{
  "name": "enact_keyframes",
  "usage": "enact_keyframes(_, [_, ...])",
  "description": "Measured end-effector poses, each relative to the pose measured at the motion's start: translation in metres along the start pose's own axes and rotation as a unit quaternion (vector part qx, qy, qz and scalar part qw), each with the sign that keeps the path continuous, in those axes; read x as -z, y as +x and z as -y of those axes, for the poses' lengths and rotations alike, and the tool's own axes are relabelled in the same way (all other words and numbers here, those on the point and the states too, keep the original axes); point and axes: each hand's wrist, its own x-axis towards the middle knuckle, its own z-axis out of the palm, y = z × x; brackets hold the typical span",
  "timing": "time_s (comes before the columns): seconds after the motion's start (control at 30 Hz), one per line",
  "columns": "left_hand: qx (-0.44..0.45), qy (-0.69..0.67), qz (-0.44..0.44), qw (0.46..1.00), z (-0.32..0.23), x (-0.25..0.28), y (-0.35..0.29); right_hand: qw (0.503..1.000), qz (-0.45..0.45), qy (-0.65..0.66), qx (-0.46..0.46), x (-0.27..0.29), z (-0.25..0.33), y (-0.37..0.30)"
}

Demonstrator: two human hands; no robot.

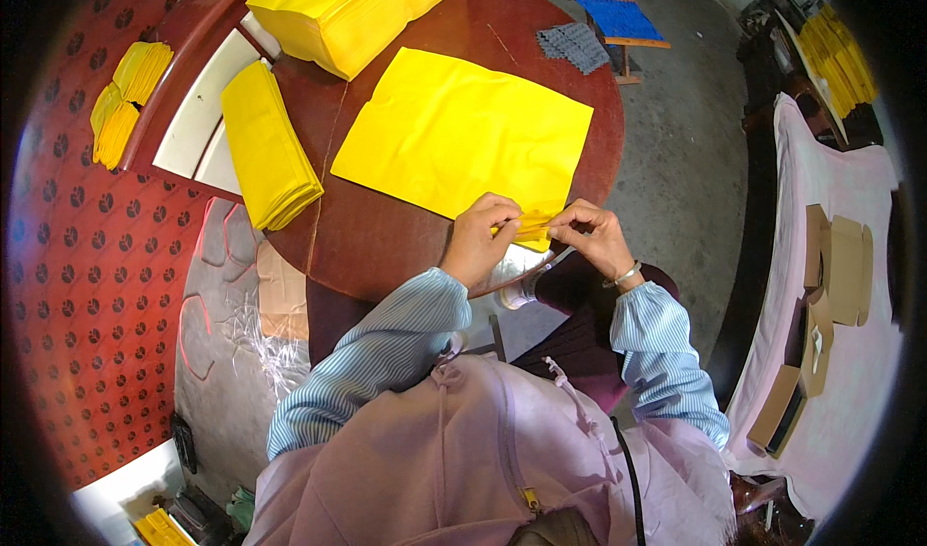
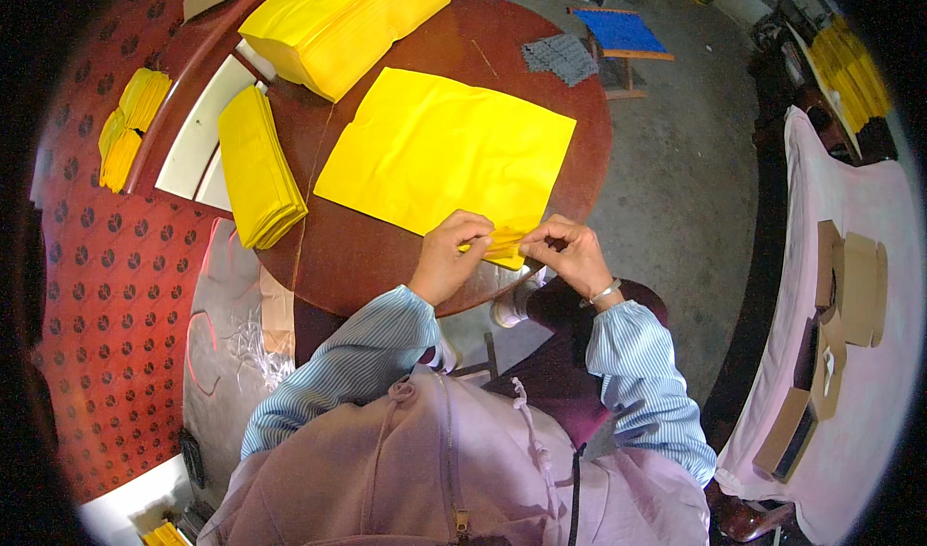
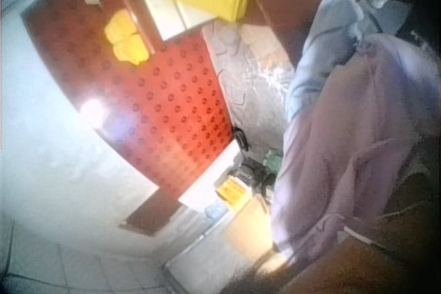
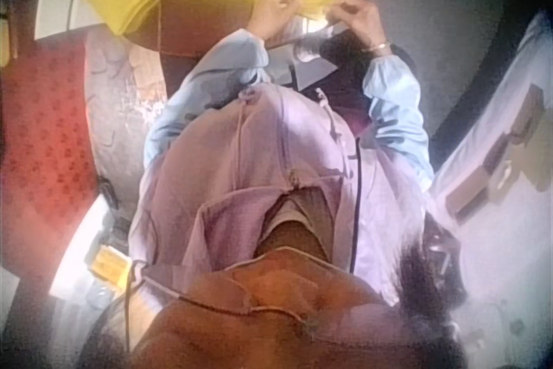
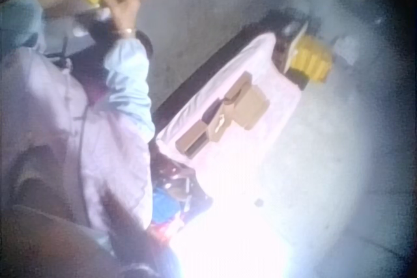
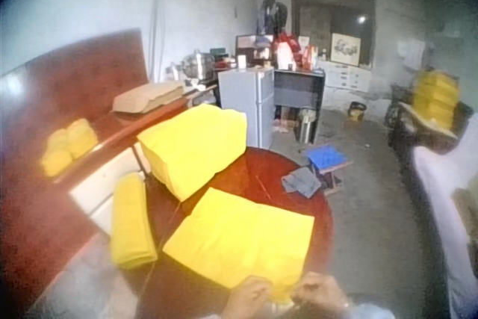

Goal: The person folds yellow paper sheets on a round table, using a small gray tool to press the edges. They fold each sheet in half, then fold the sides inward, and stack the finished pieces.

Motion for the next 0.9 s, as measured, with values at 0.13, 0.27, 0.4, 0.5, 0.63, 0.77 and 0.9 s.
enact_keyframes(0.13, [0.012, 0.01, -0.001, 1.0, -0.002, -0.002, -0.002, 1.0, -0.011, 0.003, 0.018, -0.002, 0.002, -0.004])
enact_keyframes(0.27, [0.001, 0.02, -0.004, 1.0, -0.001, -0.001, -0.002, 0.996, -0.006, -0.029, 0.08, -0.001, 0.002, -0.008])
enact_keyframes(0.4, [-0.007, 0.013, 0.003, 1.0, 0.004, 0.008, 0.003, 0.99, -0.01, -0.081, 0.118, -0.008, 0.002, -0.01])
enact_keyframes(0.5, [0.009, 0.026, 0.015, 1.0, 0.007, 0.018, 0.006, 0.989, -0.01, -0.094, 0.117, -0.016, 0.005, -0.008])
enact_keyframes(0.63, [0.008, -0.01, 0.039, 0.999, 0.009, 0.026, 0.008, 0.994, -0.003, -0.076, 0.083, -0.021, 0.007, -0.004])
enact_keyframes(0.77, [-0.009, -0.013, 0.042, 0.999, 0.012, 0.024, 0.006, 0.995, -0.007, -0.074, 0.07, -0.02, 0.005, -0.002])
enact_keyframes(0.9, [-0.016, -0.002, 0.037, 0.999, 0.015, 0.023, 0.006, 0.995, -0.011, -0.06, 0.077, -0.021, 0.004, 0.0])
